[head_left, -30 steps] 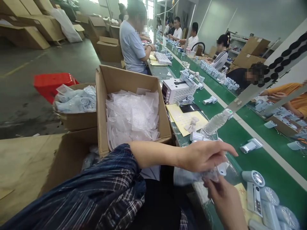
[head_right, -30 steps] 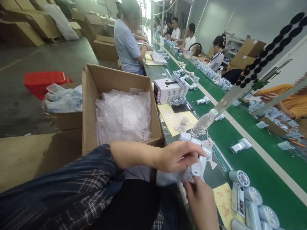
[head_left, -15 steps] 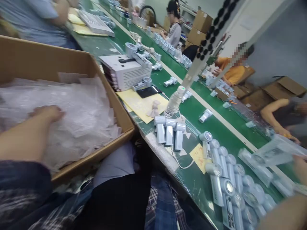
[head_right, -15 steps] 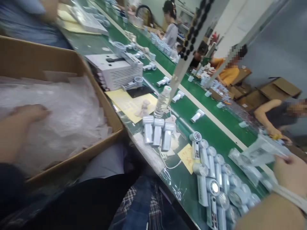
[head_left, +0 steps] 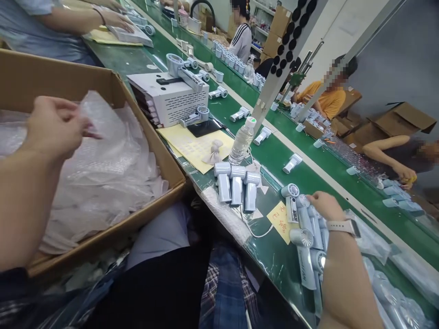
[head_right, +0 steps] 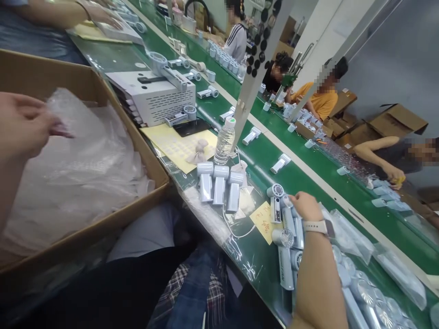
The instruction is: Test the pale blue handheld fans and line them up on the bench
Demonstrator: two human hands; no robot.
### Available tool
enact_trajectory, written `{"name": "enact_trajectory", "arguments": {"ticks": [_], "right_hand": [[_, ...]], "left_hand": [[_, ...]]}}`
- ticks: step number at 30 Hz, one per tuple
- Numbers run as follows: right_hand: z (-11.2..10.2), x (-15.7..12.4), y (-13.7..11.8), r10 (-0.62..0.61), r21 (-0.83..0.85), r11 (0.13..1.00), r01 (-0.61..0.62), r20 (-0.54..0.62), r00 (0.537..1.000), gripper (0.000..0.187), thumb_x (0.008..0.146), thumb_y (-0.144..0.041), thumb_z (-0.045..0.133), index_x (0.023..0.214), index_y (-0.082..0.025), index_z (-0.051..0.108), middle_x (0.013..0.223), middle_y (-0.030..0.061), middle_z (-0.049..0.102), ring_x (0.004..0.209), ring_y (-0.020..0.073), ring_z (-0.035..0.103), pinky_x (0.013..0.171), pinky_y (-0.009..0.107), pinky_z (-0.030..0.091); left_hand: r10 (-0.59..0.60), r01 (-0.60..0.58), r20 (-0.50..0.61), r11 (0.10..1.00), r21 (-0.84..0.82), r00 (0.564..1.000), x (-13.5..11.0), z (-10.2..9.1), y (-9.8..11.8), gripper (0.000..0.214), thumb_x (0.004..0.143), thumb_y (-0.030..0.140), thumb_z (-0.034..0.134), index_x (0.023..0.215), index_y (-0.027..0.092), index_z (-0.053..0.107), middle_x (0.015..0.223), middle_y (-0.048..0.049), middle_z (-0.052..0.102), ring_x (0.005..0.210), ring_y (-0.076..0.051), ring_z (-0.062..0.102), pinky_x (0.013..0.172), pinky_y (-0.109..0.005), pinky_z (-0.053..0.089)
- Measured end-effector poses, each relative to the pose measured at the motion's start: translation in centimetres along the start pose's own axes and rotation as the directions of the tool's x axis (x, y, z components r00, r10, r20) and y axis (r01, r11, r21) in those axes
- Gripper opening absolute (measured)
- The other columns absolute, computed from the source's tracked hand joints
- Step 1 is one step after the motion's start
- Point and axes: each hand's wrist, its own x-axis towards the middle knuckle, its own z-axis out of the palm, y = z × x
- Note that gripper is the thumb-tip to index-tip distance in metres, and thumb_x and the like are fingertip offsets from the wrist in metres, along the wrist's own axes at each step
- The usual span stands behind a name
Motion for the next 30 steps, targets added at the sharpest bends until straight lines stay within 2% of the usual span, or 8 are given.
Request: {"name": "enact_trajectory", "arguments": {"ticks": [2, 4, 8, 14, 18, 22, 26, 30], "right_hand": [[1.9, -1.4, -2.2, -0.01, -0.018, 1.0, 0.011, 0.055, 0.998, 0.037, 0.092, -0.048, 0.064, 0.101, -0.012, 0.072, 0.098, 0.0187, 0.076, 0.094, 0.0301, 0.074, 0.076, 0.034, 0.051], [3.5, -2.8, -4.0, 0.006, -0.041, 0.999, -0.004, 0.05, 0.999, 0.048, 0.094, -0.047, 0.062, 0.117, -0.006, 0.065, 0.107, 0.025, 0.074, 0.101, 0.0355, 0.073, 0.08, 0.039, 0.051], [5.0, -4.5, -5.9, -0.009, -0.031, 0.999, 0.01, 0.033, 0.999, 0.07, 0.095, -0.038, 0.061, 0.147, 0.002, 0.036, 0.113, 0.027, 0.073, 0.107, 0.038, 0.073, 0.086, 0.043, 0.051], [3.7, -7.9, -6.1, -0.118, 0.067, 0.991, 0.119, -0.018, 0.993, 0.052, 0.1, -0.035, 0.048, 0.145, -0.009, 0.047, 0.114, 0.0202, 0.073, 0.105, 0.0313, 0.072, 0.085, 0.038, 0.051], [5.2, -11.8, -8.5, -0.27, 0.386, 0.825, 0.414, -0.375, 0.887, 0.055, 0.1, -0.051, 0.042, 0.138, -0.014, 0.056, 0.123, 0.0179, 0.069, 0.109, 0.0305, 0.067, 0.09, 0.04, 0.052], [8.7, -13.2, -13.1, -0.27, 0.554, 0.598, 0.579, -0.542, 0.796, 0.06, 0.098, -0.062, 0.04, 0.127, -0.014, 0.061, 0.116, 0.018, 0.071, 0.103, 0.0309, 0.068, 0.088, 0.041, 0.054], [10.3, -12.3, -16.1, -0.33, 0.539, 0.685, 0.49, -0.37, 0.868, 0.05, 0.1, -0.048, 0.044, 0.134, -0.014, 0.057, 0.113, 0.0171, 0.074, 0.096, 0.0308, 0.072, 0.078, 0.036, 0.053], [9.6, -12.0, -16.7, -0.366, 0.449, 0.774, 0.447, -0.258, 0.894, 0.047, 0.102, -0.042, 0.048, 0.14, -0.015, 0.055, 0.103, 0.0145, 0.077, 0.09, 0.0305, 0.074, 0.07, 0.032, 0.05]], "left_hand": [[0.021, -0.002, 0.139, 0.991, -0.137, 0.99, -1.6, 0.4, 1.9, 0.048, 0.081, -0.002, 0.065, 0.125, 0.011, 0.049, 0.079, 0.0117, 0.054, 0.07, -0.002, 0.057, 0.078, -0.02, 0.051], [0.243, -0.159, 0.311, 0.949, -0.271, 0.919, -4.1, 1.6, 3.8, 0.045, 0.082, 0.01, 0.07, 0.121, 0.011, 0.049, 0.08, 0.0121, 0.054, 0.076, -0.002, 0.059, 0.085, -0.022, 0.049], [0.421, -0.345, 0.669, 0.904, -0.253, 0.612, -10.5, 6.4, 6.5, 0.026, 0.091, 0.025, 0.062, 0.113, 0.017, 0.051, 0.068, 0.0086, 0.057, 0.065, -0.011, 0.057, 0.073, -0.023, 0.048], [0.478, -0.521, 0.799, 0.816, -0.251, 0.364, -18.1, 12.9, 7.8, 0.017, 0.097, 0.025, 0.049, 0.113, 0.02, 0.053, 0.08, -0.004, 0.066, 0.081, -0.026, 0.064, 0.082, -0.035, 0.046], [0.481, -0.454, 0.834, 0.828, -0.329, 0.271, -18.9, 13.8, 7.8, 0.006, 0.09, 0.023, 0.058, 0.086, 0.019, 0.057, 0.076, -0.0044, 0.063, 0.079, -0.024, 0.06, 0.078, -0.033, 0.045], [0.445, -0.263, 0.868, 0.884, -0.386, 0.22, -18.0, 14.4, 7.7, 0.004, 0.083, 0.019, 0.061, 0.081, 0.017, 0.058, 0.073, -0.0012, 0.059, 0.067, -0.016, 0.056, 0.066, -0.026, 0.045], [0.375, -0.027, 0.894, 0.924, -0.381, 0.243, -17.1, 15.4, 7.0, 0.011, 0.088, 0.024, 0.057, 0.096, 0.017, 0.057, 0.065, 0.0035, 0.048, 0.047, -0.008, 0.04, 0.046, -0.021, 0.033], [0.347, 0.092, 0.869, 0.911, -0.401, 0.352, -16.2, 15.9, 6.6, 0.024, 0.091, 0.023, 0.051, 0.114, 0.017, 0.053, 0.06, 0.0081, 0.036, 0.041, -0.008, 0.029, 0.042, -0.019, 0.024]]}}
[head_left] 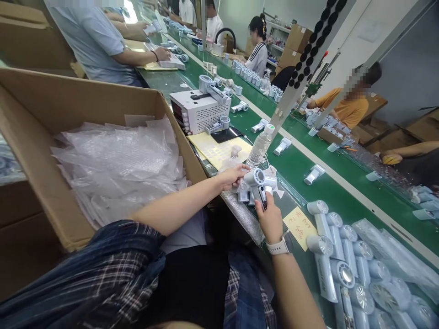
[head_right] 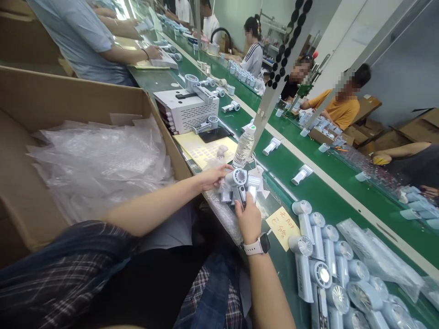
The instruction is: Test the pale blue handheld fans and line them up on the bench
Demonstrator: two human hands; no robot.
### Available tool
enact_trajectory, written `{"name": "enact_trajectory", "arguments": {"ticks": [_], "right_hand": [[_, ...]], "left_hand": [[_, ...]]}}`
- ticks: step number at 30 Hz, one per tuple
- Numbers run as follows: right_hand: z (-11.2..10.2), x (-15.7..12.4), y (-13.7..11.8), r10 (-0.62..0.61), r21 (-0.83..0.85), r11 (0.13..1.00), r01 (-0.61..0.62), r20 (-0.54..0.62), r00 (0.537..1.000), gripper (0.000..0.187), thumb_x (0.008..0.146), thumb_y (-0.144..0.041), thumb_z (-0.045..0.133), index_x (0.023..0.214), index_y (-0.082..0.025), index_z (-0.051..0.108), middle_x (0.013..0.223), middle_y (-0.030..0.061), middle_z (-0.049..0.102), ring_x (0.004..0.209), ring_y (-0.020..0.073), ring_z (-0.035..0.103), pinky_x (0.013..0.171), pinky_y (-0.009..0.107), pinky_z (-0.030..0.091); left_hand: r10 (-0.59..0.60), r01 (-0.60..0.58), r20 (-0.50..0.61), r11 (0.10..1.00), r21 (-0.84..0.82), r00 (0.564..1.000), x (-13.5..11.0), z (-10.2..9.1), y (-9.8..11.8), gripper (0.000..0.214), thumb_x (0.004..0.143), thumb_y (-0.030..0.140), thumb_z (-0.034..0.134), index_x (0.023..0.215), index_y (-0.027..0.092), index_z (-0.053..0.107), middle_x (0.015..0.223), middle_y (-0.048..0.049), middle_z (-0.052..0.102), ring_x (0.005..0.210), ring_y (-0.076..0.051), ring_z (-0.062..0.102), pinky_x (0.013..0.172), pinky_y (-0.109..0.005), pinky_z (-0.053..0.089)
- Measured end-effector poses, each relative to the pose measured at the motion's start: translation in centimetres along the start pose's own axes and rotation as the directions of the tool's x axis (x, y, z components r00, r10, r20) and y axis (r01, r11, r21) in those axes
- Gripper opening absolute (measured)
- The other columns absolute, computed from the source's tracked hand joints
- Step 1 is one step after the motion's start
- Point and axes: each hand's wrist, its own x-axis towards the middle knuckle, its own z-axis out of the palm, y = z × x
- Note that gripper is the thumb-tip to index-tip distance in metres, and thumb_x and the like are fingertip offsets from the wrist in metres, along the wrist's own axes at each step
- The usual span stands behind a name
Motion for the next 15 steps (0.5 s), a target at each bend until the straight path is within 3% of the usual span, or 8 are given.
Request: {"name": "enact_trajectory", "arguments": {"ticks": [4, 6, 7, 9, 11, 12, 14, 15], "right_hand": [[0.1, -0.1, -0.8, -0.057, -0.153, 0.986, 0.066, 0.063, 0.996, 0.045, 0.101, -0.038, 0.054, 0.14, -0.017, 0.056, 0.098, 0.0129, 0.078, 0.084, 0.0285, 0.075, 0.066, 0.029, 0.046], [0.3, -0.4, -1.3, -0.107, -0.225, 0.967, 0.118, 0.06, 0.992, 0.044, 0.1, -0.035, 0.055, 0.14, -0.016, 0.056, 0.096, 0.0127, 0.078, 0.082, 0.0274, 0.074, 0.063, 0.029, 0.045], [0.4, -0.7, -1.6, -0.136, -0.246, 0.959, 0.143, 0.047, 0.99, 0.042, 0.1, -0.034, 0.055, 0.138, -0.015, 0.057, 0.095, 0.0133, 0.077, 0.081, 0.027, 0.073, 0.062, 0.028, 0.044], [0.1, -1.1, -2.0, -0.179, -0.269, 0.947, 0.177, 0.017, 0.984, 0.036, 0.101, -0.032, 0.053, 0.129, -0.013, 0.063, 0.092, 0.0153, 0.076, 0.077, 0.0265, 0.072, 0.06, 0.029, 0.042], [-0.6, -1.5, -2.0, -0.169, -0.198, 0.967, 0.157, -0.043, 0.985, 0.033, 0.1, -0.037, 0.053, 0.116, -0.013, 0.067, 0.087, 0.0152, 0.075, 0.072, 0.0252, 0.07, 0.059, 0.029, 0.041], [-1.0, -1.5, -1.9, -0.135, -0.102, 0.987, 0.126, -0.086, 0.987, 0.033, 0.098, -0.042, 0.054, 0.109, -0.014, 0.068, 0.083, 0.0135, 0.074, 0.069, 0.0238, 0.069, 0.058, 0.029, 0.041], [-1.7, -1.4, -1.7, -0.011, 0.242, 0.97, 0.037, -0.108, 0.994, 0.038, 0.093, -0.055, 0.057, 0.095, -0.017, 0.065, 0.072, 0.007, 0.069, 0.058, 0.0191, 0.062, 0.053, 0.027, 0.04], [-2.0, -1.2, -1.6, 0.049, 0.44, 0.898, -0.021, -0.051, 0.998, 0.043, 0.089, -0.061, 0.058, 0.088, -0.019, 0.062, 0.065, 0.0037, 0.066, 0.052, 0.0165, 0.057, 0.048, 0.025, 0.038]], "left_hand": [[0.1, -0.103, -0.111, 0.995, -0.017, 0.989, -0.8, -0.3, 1.2, 0.036, 0.091, 0.018, 0.047, 0.127, 0.02, 0.052, 0.064, 0.0065, 0.039, 0.048, -0.01, 0.037, 0.05, -0.02, 0.031], [0.257, -0.244, -0.051, 0.953, 0.181, 0.965, -2.1, 0.1, 2.0, 0.036, 0.091, 0.015, 0.049, 0.125, 0.024, 0.059, 0.067, 0.004, 0.046, 0.057, -0.012, 0.045, 0.057, -0.022, 0.034], [0.363, -0.356, 0.046, 0.868, 0.346, 0.931, -2.9, 0.5, 2.4, 0.035, 0.091, 0.014, 0.051, 0.122, 0.025, 0.063, 0.069, 0.0026, 0.051, 0.061, -0.013, 0.049, 0.059, -0.023, 0.035], [0.517, -0.605, 0.347, 0.499, 0.62, 0.782, -4.5, 1.1, 3.1, 0.035, 0.091, 0.011, 0.052, 0.12, 0.026, 0.066, 0.074, -0.0009, 0.059, 0.068, -0.016, 0.054, 0.061, -0.026, 0.035], [0.551, -0.722, 0.563, 0.108, 0.683, 0.615, -5.7, 1.3, 3.6, 0.038, 0.094, 0.009, 0.049, 0.125, 0.024, 0.064, 0.081, -0.0045, 0.065, 0.071, -0.019, 0.057, 0.059, -0.029, 0.034], [0.562, -0.726, 0.608, -0.018, 0.688, 0.561, -6.1, 1.2, 3.8, 0.04, 0.096, 0.008, 0.046, 0.13, 0.023, 0.061, 0.084, -0.0059, 0.067, 0.073, -0.019, 0.058, 0.059, -0.029, 0.034], [0.584, -0.688, 0.621, -0.14, 0.712, 0.524, -6.5, 0.6, 4.2, 0.044, 0.097, 0.006, 0.043, 0.136, 0.021, 0.057, 0.087, -0.0067, 0.068, 0.073, -0.019, 0.058, 0.058, -0.03, 0.034], [0.592, -0.665, 0.609, -0.158, 0.73, 0.528, -6.6, 0.4, 4.3, 0.045, 0.096, 0.006, 0.043, 0.137, 0.021, 0.055, 0.087, -0.0065, 0.068, 0.073, -0.018, 0.059, 0.058, -0.029, 0.034]]}}
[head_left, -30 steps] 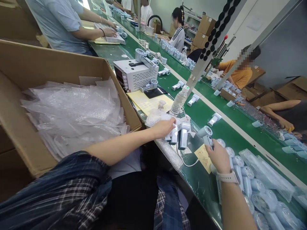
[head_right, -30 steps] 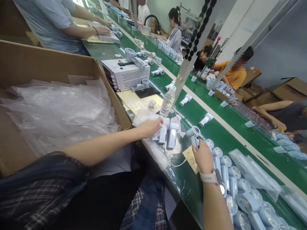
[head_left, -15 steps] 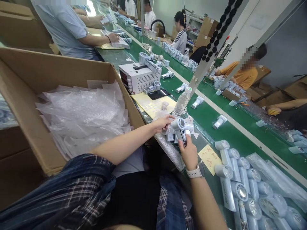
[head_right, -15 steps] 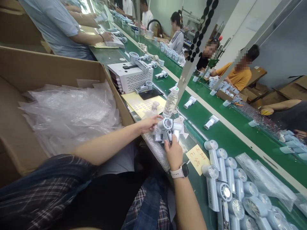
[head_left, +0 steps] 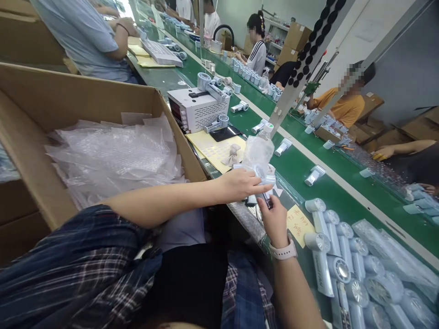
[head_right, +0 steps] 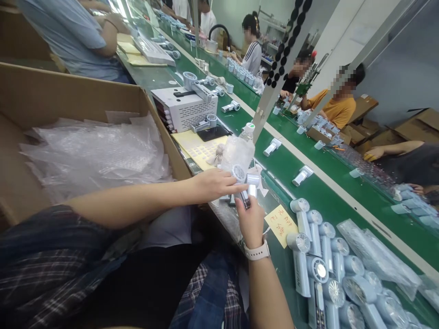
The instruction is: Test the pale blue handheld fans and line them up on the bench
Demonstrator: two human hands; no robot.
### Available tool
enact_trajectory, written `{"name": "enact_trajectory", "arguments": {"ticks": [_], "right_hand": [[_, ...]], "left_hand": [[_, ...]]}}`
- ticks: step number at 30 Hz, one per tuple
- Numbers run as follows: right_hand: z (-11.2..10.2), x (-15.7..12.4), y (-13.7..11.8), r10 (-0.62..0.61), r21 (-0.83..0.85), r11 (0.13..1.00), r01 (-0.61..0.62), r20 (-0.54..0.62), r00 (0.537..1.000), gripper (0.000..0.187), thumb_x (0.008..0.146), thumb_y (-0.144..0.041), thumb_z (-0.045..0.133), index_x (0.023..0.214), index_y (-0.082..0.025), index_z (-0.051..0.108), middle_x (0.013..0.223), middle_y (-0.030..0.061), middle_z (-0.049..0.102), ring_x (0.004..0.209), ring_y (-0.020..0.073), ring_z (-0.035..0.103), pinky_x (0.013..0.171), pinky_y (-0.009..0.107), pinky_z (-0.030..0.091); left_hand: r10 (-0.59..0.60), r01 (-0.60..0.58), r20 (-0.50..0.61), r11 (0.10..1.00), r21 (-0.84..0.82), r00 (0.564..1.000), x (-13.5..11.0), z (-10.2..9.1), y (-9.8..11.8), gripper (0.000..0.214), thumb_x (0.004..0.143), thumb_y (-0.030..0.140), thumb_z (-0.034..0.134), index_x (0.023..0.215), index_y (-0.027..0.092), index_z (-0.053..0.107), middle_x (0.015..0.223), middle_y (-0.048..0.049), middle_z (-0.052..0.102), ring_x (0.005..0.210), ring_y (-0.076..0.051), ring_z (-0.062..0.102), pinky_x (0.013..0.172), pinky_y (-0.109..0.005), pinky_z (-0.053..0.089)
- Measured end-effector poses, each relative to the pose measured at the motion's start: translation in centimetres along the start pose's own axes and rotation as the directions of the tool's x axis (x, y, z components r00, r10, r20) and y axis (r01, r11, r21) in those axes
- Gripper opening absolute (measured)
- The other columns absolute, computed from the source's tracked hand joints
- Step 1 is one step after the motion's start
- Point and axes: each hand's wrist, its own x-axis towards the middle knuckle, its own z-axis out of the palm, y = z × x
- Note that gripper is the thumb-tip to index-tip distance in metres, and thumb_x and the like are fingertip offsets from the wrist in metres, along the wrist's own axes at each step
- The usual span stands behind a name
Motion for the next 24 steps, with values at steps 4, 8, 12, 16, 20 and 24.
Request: {"name": "enact_trajectory", "arguments": {"ticks": [4, 8, 12, 16, 20, 24], "right_hand": [[-0.1, 0.3, -0.9, 0.121, 0.398, 0.892, -0.215, 0.248, 0.961, 0.053, 0.082, -0.074, 0.053, 0.077, -0.021, 0.054, 0.054, -0.0018, 0.055, 0.037, 0.0115, 0.043, 0.038, 0.024, 0.029], [-0.6, -0.1, -2.4, -0.009, 0.121, 0.993, 0.001, 0.06, 0.998, 0.034, 0.078, -0.054, 0.067, 0.08, -0.02, 0.063, 0.062, 0.0021, 0.062, 0.052, 0.0149, 0.051, 0.05, 0.026, 0.036], [-2.3, 0.2, -1.8, -0.03, 0.14, 0.989, 0.042, -0.09, 0.996, 0.038, 0.078, -0.058, 0.068, 0.075, -0.021, 0.06, 0.063, 0.0014, 0.062, 0.054, 0.0143, 0.05, 0.051, 0.026, 0.038], [-2.1, 0.4, -1.1, 0.171, 0.533, 0.833, -0.147, 0.004, 0.985, 0.051, 0.082, -0.072, 0.057, 0.07, -0.022, 0.049, 0.053, -0.0035, 0.051, 0.039, 0.0094, 0.035, 0.039, 0.024, 0.026], [-2.2, -1.1, -2.4, 0.074, 0.349, 0.928, -0.129, 0.167, 0.983, 0.047, 0.083, -0.066, 0.066, 0.083, -0.019, 0.061, 0.051, -0.0037, 0.053, 0.042, 0.0119, 0.044, 0.044, 0.025, 0.035], [-3.9, -2.9, -3.6, -0.148, 0.361, 0.931, -0.056, 0.512, 0.846, 0.059, 0.073, -0.06, 0.079, 0.113, -0.019, 0.065, 0.058, -0.0035, 0.061, 0.046, 0.0148, 0.051, 0.045, 0.026, 0.041]], "left_hand": [[-0.063, 0.061, 0.035, 0.997, 0.043, 0.997, 0.1, -0.6, 0.6, 0.043, 0.094, 0.006, 0.046, 0.134, 0.019, 0.055, 0.084, -0.0057, 0.066, 0.07, -0.018, 0.059, 0.055, -0.029, 0.033], [-0.065, 0.064, 0.049, 0.998, 0.02, 0.997, 0.4, -1.1, 2.1, 0.044, 0.097, 0.008, 0.045, 0.138, 0.019, 0.051, 0.084, -0.0038, 0.064, 0.071, -0.018, 0.061, 0.054, -0.03, 0.034], [-0.115, 0.115, 0.013, 0.993, 0.022, 0.993, 0.3, -1.5, 1.4, 0.042, 0.099, 0.008, 0.042, 0.139, 0.016, 0.051, 0.088, -0.0046, 0.065, 0.076, -0.019, 0.062, 0.059, -0.03, 0.04], [-0.107, 0.107, 0.027, 0.994, -0.022, 0.994, 0.6, -1.6, 1.3, 0.039, 0.1, 0.009, 0.041, 0.136, 0.017, 0.053, 0.088, -0.0053, 0.066, 0.077, -0.019, 0.062, 0.06, -0.03, 0.043], [-0.213, 0.195, -0.014, 0.917, -0.347, 0.977, 1.6, -2.5, 2.4, 0.042, 0.099, 0.013, 0.047, 0.14, 0.019, 0.047, 0.097, -0.0059, 0.068, 0.085, -0.018, 0.064, 0.071, -0.028, 0.049], [-0.407, 0.187, -0.093, 0.597, -0.78, 0.909, 1.9, -5.1, 2.2, 0.035, 0.1, 0.019, 0.046, 0.136, 0.02, 0.047, 0.08, 0.0019, 0.058, 0.07, -0.012, 0.056, 0.068, -0.024, 0.046]]}}
